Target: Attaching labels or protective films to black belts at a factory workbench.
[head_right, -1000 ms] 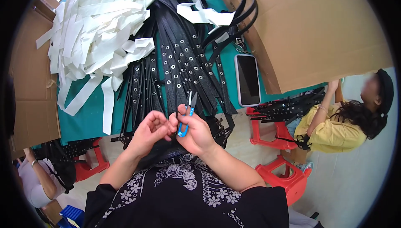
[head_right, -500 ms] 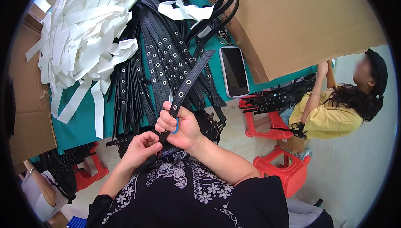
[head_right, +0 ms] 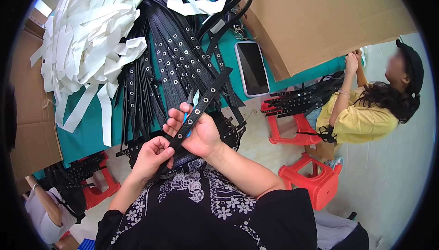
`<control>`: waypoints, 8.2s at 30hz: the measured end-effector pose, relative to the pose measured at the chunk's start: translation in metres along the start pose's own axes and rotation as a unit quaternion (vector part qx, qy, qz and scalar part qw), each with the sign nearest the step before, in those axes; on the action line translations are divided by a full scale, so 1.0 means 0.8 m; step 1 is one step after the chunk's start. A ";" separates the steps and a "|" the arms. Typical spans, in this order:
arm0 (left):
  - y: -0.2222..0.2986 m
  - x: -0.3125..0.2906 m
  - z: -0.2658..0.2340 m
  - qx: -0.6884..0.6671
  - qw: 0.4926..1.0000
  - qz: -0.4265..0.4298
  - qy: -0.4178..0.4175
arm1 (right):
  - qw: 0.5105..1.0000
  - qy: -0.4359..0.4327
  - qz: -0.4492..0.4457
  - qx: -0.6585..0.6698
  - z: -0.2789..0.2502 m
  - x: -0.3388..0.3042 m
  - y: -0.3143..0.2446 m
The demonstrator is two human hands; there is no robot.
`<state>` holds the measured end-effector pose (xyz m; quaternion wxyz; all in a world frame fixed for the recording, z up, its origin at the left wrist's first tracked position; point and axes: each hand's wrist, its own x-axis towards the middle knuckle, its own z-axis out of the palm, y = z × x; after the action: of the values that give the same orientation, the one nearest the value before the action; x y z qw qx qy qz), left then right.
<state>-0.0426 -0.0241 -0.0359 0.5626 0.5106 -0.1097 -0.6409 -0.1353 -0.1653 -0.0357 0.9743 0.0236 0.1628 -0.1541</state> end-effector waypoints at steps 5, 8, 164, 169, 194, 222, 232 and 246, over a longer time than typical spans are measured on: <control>0.001 -0.004 0.005 0.050 0.998 -0.006 -0.023 | 0.996 -0.054 -0.027 0.065 0.009 -0.023 -0.016; -0.008 -0.003 -0.008 0.271 0.957 0.032 -0.095 | 0.990 -0.049 -0.132 0.032 -0.010 -0.069 -0.064; 0.052 -0.025 -0.035 -0.095 0.971 0.198 0.093 | 0.200 -0.221 -0.297 -0.907 0.098 0.061 -0.005; 0.053 -0.025 -0.035 -0.086 0.974 0.192 0.086 | 0.203 -0.234 -0.307 -0.900 0.095 0.067 -0.003; 0.052 -0.024 -0.048 -0.126 0.971 0.190 0.067 | 0.345 -0.173 -0.277 -0.880 0.090 0.078 -0.006; 0.028 -0.026 -0.027 -0.002 0.967 0.224 0.122 | 0.581 -0.005 -0.188 -0.792 0.048 0.034 0.023; 0.035 -0.024 -0.019 0.146 0.936 0.288 0.144 | 0.254 -0.161 -0.311 -0.902 0.044 0.001 -0.012; 0.029 -0.021 -0.020 0.123 0.942 0.275 0.150 | 0.244 -0.144 -0.338 -0.897 0.049 0.004 0.003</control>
<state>-0.0187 -0.0107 -0.0177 0.6594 0.6162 -0.2383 -0.3587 -0.1193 -0.1677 0.0002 0.2300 -0.9458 0.0460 -0.2245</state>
